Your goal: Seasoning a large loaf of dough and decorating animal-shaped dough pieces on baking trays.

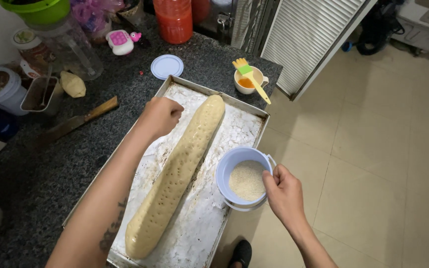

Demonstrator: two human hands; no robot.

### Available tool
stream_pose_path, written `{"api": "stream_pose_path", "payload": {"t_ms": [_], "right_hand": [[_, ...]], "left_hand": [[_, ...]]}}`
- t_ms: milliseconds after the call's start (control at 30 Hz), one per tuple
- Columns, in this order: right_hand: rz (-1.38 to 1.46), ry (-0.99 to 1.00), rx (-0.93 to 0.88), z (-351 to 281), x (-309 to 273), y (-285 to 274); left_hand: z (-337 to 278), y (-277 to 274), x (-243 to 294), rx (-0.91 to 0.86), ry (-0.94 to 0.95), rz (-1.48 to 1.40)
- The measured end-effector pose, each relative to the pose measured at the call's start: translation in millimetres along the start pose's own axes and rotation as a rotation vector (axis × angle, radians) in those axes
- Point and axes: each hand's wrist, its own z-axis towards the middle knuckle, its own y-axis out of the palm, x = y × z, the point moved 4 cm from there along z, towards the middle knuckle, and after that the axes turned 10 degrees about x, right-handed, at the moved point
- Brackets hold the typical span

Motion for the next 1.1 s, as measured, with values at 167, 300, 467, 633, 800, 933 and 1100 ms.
{"api": "stream_pose_path", "payload": {"t_ms": [167,300,467,633,800,933,1100], "right_hand": [[0.000,0.003,-0.002,-3,-4,1],[-0.011,0.030,-0.013,-4,-7,5],[-0.026,-0.056,-0.071,-11,-21,17],[-0.125,-0.159,-0.133,-24,-36,27],[-0.080,-0.192,-0.174,-39,-45,32],[-0.094,-0.188,-0.195,-43,-44,38],[-0.118,-0.161,-0.193,-36,-30,43]], "left_hand": [[-22,-12,13,-0.060,-0.079,0.019],[-53,-9,41,-0.250,-0.209,-0.050],[-118,32,102,-0.402,0.081,-0.119],[-158,106,85,-0.063,0.692,0.273],[-171,125,69,-0.190,0.595,0.234],[-177,103,72,-0.321,0.553,0.157],[-160,53,77,-0.617,0.062,-0.269]]}}
